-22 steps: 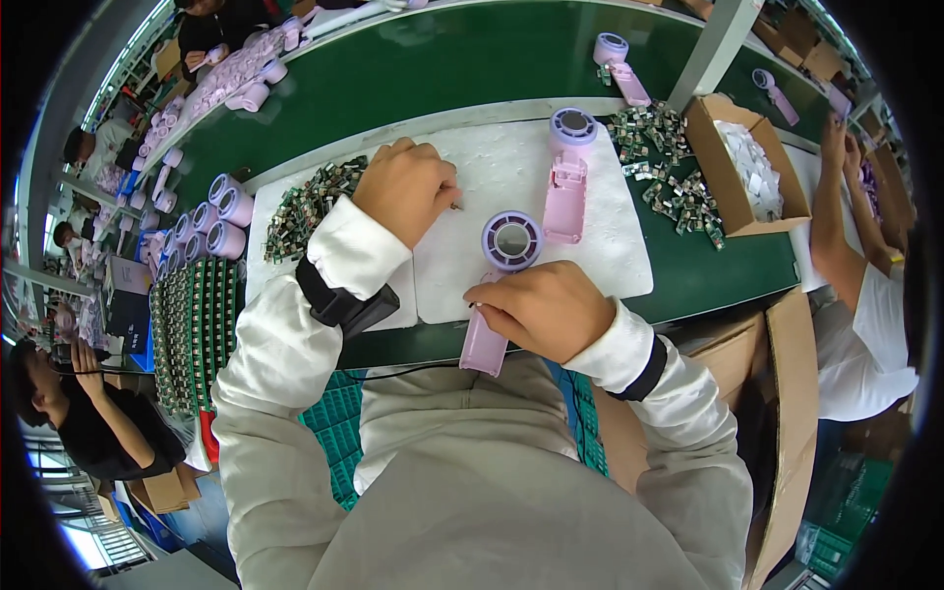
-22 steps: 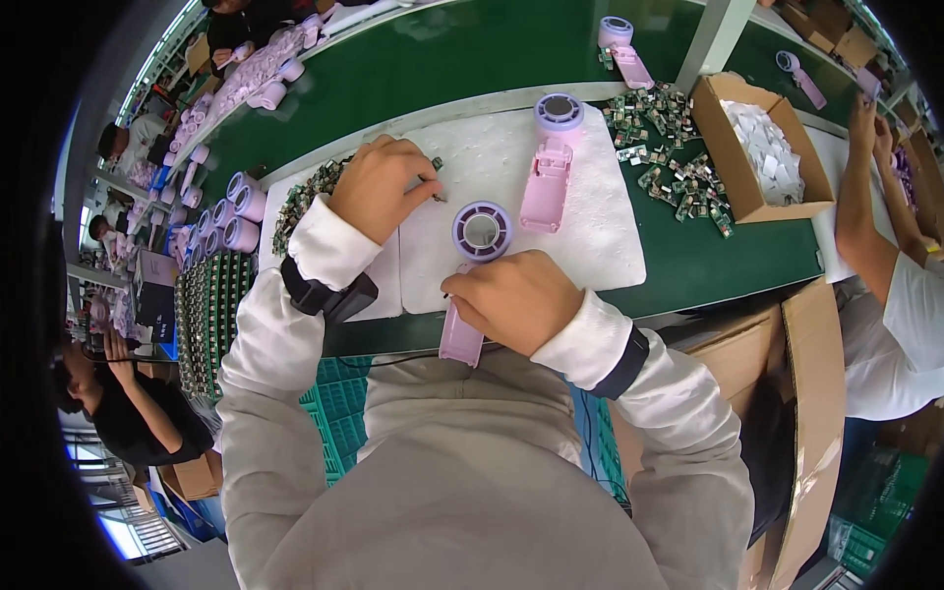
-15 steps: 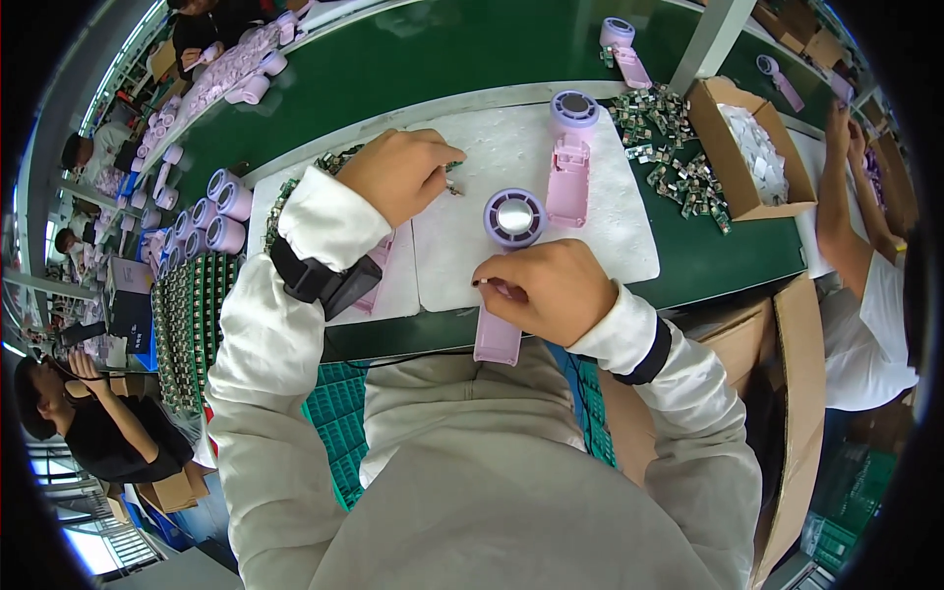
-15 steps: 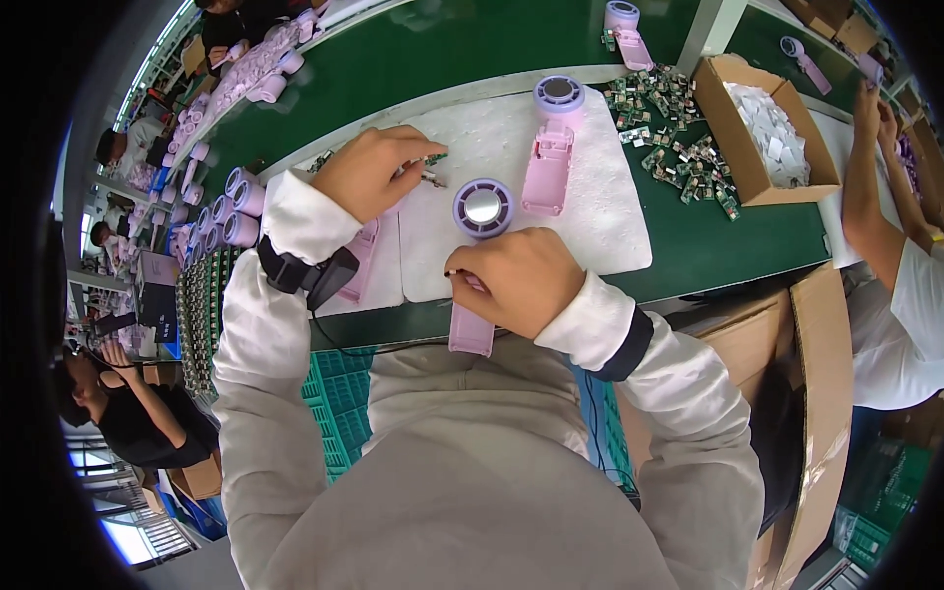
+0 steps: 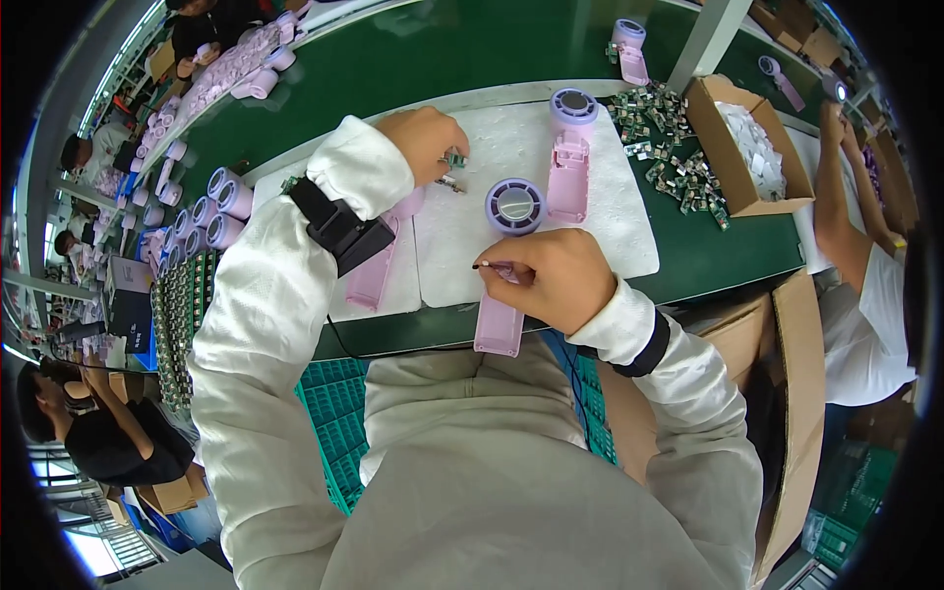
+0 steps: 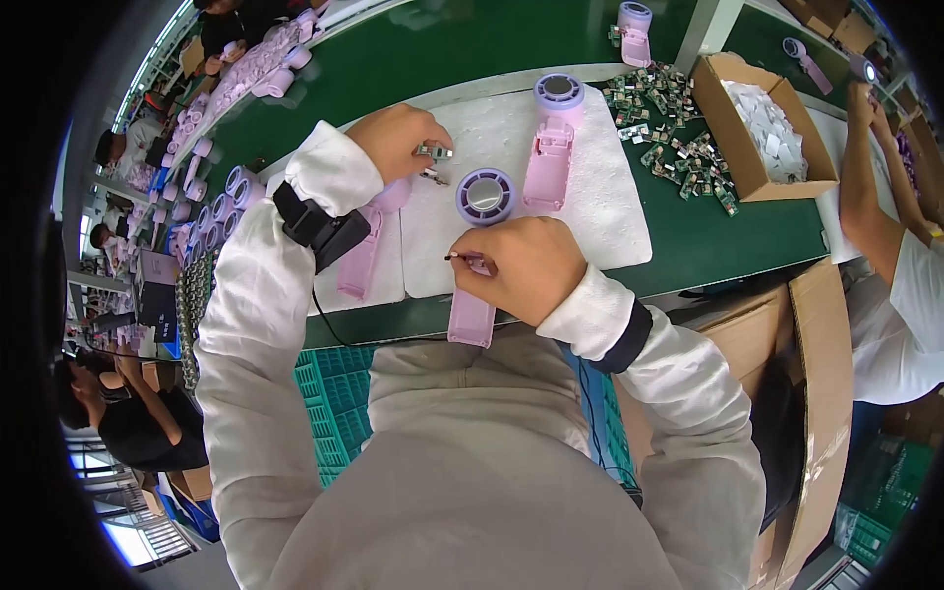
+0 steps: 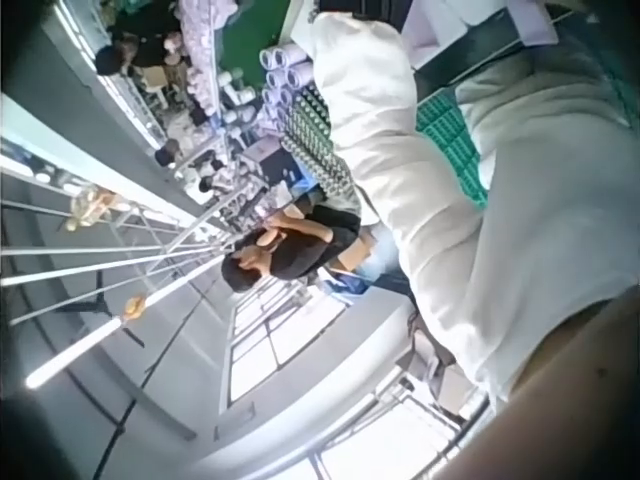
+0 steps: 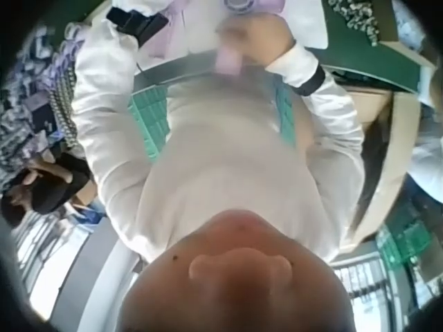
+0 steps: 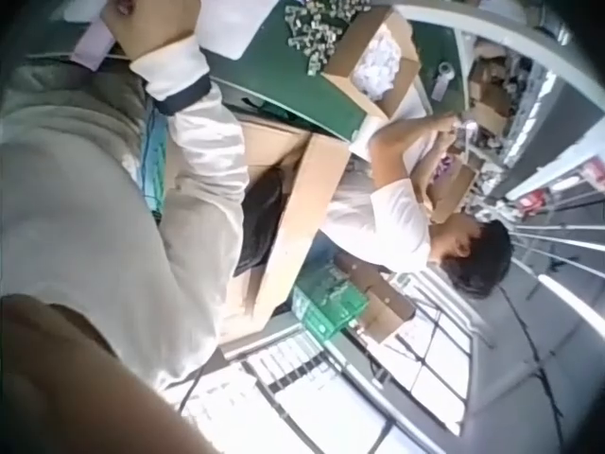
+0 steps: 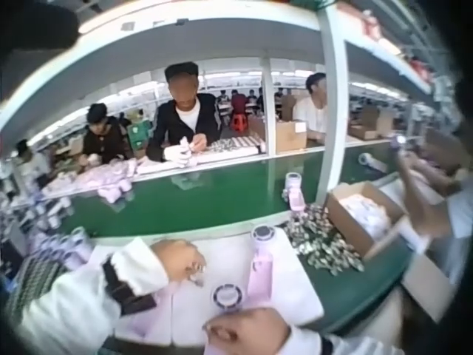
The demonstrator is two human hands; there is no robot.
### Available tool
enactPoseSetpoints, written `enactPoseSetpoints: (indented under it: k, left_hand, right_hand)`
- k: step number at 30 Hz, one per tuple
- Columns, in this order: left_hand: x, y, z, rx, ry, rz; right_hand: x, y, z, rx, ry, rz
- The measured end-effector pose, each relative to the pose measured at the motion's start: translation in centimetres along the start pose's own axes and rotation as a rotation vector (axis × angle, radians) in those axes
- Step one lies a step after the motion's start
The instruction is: The person picks up a circuit board and a pink fan housing, connects the wires from the housing to the board by hand, and places the board into the housing. The person then sets the assembly aside and reaches for another housing to repeat the process.
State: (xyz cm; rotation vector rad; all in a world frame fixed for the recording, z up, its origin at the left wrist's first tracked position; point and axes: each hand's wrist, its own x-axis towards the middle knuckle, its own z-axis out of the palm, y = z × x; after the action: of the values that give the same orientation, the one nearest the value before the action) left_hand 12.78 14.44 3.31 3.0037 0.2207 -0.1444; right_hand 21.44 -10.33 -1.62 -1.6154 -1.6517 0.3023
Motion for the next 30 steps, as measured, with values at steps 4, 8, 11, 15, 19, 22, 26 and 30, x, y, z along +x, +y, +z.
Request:
enactPoseSetpoints:
  k: [4, 8, 11, 15, 19, 22, 26, 30]
  left_hand:
    - [-1.9, 1.1, -1.0, 0.023, 0.243, 0.032]
    - [-7.3, 7.2, -2.1, -0.259, 0.359, -0.001]
    - [-11.7, 10.7, -0.8, -0.332, 0.445, 0.057]
    - [-14.4, 13.6, 2.5, -0.624, 0.578, -0.115]
    - [-13.3, 15.7, 5.7, -1.191, 0.927, -0.468]
    - [-12.0, 16.0, 7.3, -1.489, 1.048, -0.338]
    - [-12.3, 16.0, 9.4, -1.554, 1.055, -0.287]
    - [-12.6, 16.1, 9.5, -1.614, 1.044, -0.331]
  right_hand:
    - [-0.1, -0.2, 0.4, -0.032, 0.081, -0.055]
    - [-0.1, 0.1, 0.1, -0.083, 0.136, -0.127]
    - [-0.6, -0.2, -0.1, -0.078, 0.152, -0.141]
    - [-0.6, -0.8, 0.2, 0.002, 0.148, -0.161]
    - [-0.6, -1.3, 0.4, 0.136, 0.111, -0.172]
    - [-0.8, -1.9, 0.5, 0.254, 0.092, -0.134]
    - [-0.5, -2.2, 0.1, 0.344, 0.090, -0.002]
    - [-0.5, -1.6, 0.6, 0.314, 0.090, -0.057]
